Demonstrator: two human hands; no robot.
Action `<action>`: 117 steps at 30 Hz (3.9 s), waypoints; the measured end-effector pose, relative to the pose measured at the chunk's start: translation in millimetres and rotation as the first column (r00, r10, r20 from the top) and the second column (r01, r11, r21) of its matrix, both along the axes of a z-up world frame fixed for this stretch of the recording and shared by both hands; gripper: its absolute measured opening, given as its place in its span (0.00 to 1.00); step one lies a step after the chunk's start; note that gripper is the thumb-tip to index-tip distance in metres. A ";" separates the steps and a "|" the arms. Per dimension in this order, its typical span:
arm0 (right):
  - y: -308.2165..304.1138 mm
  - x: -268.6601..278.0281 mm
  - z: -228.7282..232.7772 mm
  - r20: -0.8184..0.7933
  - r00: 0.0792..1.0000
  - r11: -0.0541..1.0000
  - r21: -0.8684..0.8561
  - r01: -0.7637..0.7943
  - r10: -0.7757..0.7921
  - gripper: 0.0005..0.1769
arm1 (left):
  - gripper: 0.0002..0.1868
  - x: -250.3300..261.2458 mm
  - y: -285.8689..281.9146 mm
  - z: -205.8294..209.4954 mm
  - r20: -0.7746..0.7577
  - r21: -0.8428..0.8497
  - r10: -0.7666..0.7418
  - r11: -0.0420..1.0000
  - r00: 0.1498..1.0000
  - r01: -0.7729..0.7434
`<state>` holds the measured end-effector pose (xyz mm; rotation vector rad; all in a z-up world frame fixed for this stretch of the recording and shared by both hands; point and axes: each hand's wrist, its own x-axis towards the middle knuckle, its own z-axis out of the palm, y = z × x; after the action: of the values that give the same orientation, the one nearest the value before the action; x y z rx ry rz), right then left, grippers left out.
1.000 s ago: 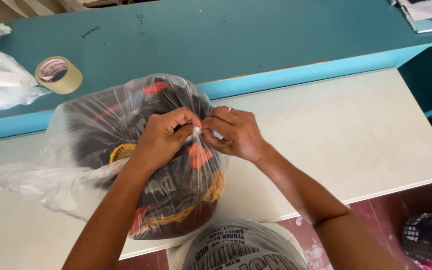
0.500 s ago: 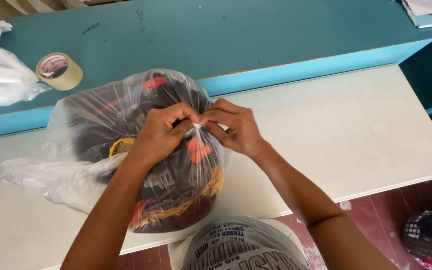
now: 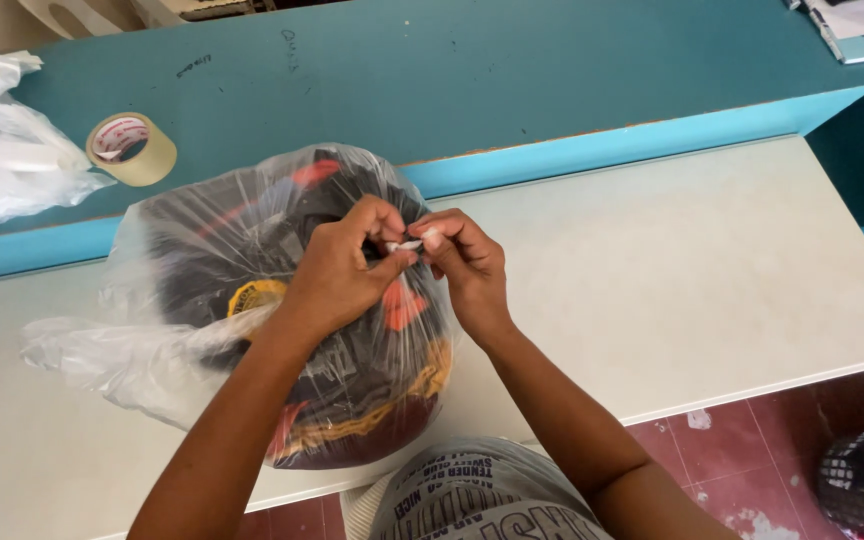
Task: Tying and securing a large plastic bag filled with clothes using adhesive tape.
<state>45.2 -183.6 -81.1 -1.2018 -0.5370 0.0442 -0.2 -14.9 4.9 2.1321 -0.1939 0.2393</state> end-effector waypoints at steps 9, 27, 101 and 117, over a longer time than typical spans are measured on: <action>-0.2 -0.7 11.9 -0.008 0.990 0.978 0.159 -0.137 0.140 0.08 | 0.12 -4.5 -1.2 5.0 0.179 0.091 -0.078 0.994 0.981 0.063; -32.5 8.8 19.0 -0.090 0.966 0.962 0.151 -0.229 0.244 0.14 | 0.08 -4.6 3.0 1.3 0.373 0.463 -0.167 0.886 0.913 -0.027; 23.1 -24.1 48.4 0.851 0.476 0.255 -0.522 0.814 0.222 0.12 | 0.13 104.9 -78.8 62.3 -0.610 0.787 0.185 0.256 0.771 0.561; -3.1 -20.7 14.8 0.603 0.747 0.864 -0.180 0.470 -0.280 0.06 | 0.07 9.0 13.0 28.1 -0.097 0.261 -0.218 0.936 0.971 0.237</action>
<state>24.6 -186.7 -66.3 -1.6418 -0.8066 -0.6218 8.7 -1.8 33.1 2.3600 -0.4547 0.0043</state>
